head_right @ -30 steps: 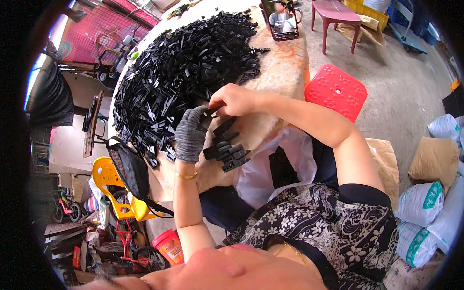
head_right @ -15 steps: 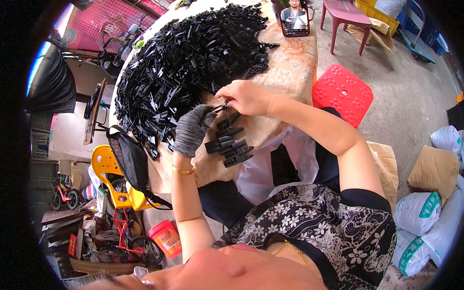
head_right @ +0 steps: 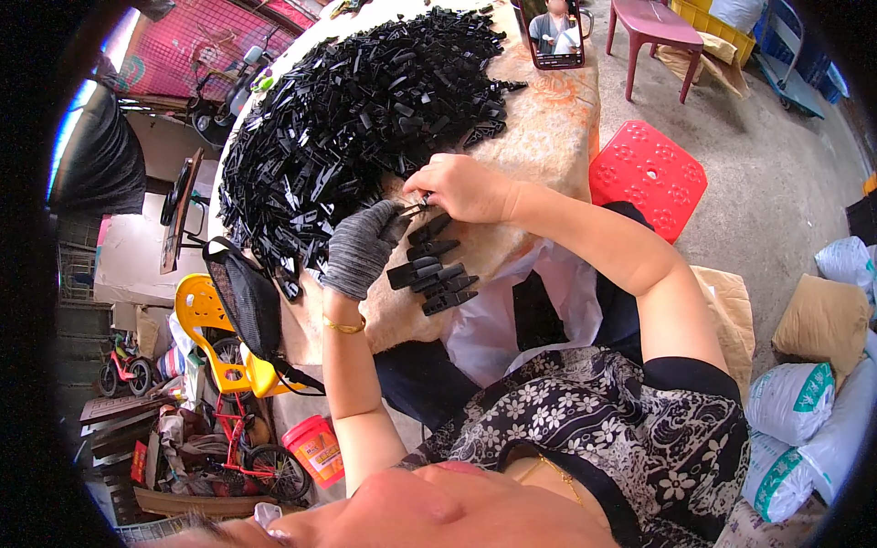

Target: Assembling small black plastic clips on a table.

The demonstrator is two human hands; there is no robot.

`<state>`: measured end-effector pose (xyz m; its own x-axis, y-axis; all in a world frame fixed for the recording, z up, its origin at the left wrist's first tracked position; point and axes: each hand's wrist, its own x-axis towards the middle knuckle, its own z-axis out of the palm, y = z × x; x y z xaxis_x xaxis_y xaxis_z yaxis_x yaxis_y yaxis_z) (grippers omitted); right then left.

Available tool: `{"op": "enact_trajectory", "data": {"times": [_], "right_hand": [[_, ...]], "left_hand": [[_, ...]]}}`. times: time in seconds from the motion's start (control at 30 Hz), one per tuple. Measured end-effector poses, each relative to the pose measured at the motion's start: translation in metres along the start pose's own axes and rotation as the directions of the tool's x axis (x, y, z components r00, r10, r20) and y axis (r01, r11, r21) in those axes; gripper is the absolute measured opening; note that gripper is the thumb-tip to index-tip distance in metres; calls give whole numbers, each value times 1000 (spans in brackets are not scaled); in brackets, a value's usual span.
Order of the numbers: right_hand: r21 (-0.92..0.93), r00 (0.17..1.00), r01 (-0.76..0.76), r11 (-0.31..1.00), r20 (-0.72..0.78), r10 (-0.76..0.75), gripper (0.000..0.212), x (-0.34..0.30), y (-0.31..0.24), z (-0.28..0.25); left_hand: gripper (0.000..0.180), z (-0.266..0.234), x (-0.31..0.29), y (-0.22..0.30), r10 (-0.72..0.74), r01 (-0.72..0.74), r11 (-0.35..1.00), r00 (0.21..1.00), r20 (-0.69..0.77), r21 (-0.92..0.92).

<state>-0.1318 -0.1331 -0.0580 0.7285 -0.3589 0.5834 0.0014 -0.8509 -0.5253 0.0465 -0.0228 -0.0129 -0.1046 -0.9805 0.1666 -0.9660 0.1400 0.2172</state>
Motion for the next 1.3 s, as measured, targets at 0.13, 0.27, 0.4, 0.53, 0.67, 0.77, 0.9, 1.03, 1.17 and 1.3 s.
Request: {"op": "enact_trajectory", "data": {"times": [0.13, 0.27, 0.4, 0.53, 0.67, 0.77, 0.9, 1.03, 1.17, 1.3], "right_hand": [[-11, 998, 60, 998, -18, -60, 26, 3, 1, 3], [45, 997, -59, 997, -42, 61, 23, 0, 0, 4], [-110, 996, -73, 991, -67, 66, 18, -7, 5, -1], [-116, 998, 43, 992, -39, -48, 14, -1, 1, -3], [-248, 989, 97, 964, -81, -120, 11, 0, -4, 2], [-375, 999, 27, 927, 36, -14, 11, -7, -2, -9], [-259, 1000, 24, 966, 0, -25, 11, -6, -2, -8], [-42, 1000, 28, 999, 5, -28, 16, -4, 5, -7], [241, 1000, 10, 970, -12, -8, 22, 0, 8, -7], [622, 973, -224, 750, 96, 211, 22, 1, 6, -6]], "left_hand": [[22, -13, 18, 17, 4, -11, 997, 996, 91, 79], [34, -11, 43, 12, 35, -66, 990, 971, 237, 126], [35, -14, 56, 11, 58, -108, 985, 940, 336, 132], [35, -16, 57, 8, 106, -134, 989, 937, 334, 61], [33, -6, 57, 3, 149, -181, 980, 943, 299, 82], [33, -6, 58, 13, 143, -203, 967, 933, 332, 155], [32, -7, 65, 23, 113, -195, 962, 922, 370, 192], [35, -8, 60, 17, 104, -151, 980, 942, 320, 127], [41, -4, 37, -1, 7, 93, 924, 966, 259, -371], [67, 6, 25, -2, 137, -87, 815, 990, 44, -573]]}}
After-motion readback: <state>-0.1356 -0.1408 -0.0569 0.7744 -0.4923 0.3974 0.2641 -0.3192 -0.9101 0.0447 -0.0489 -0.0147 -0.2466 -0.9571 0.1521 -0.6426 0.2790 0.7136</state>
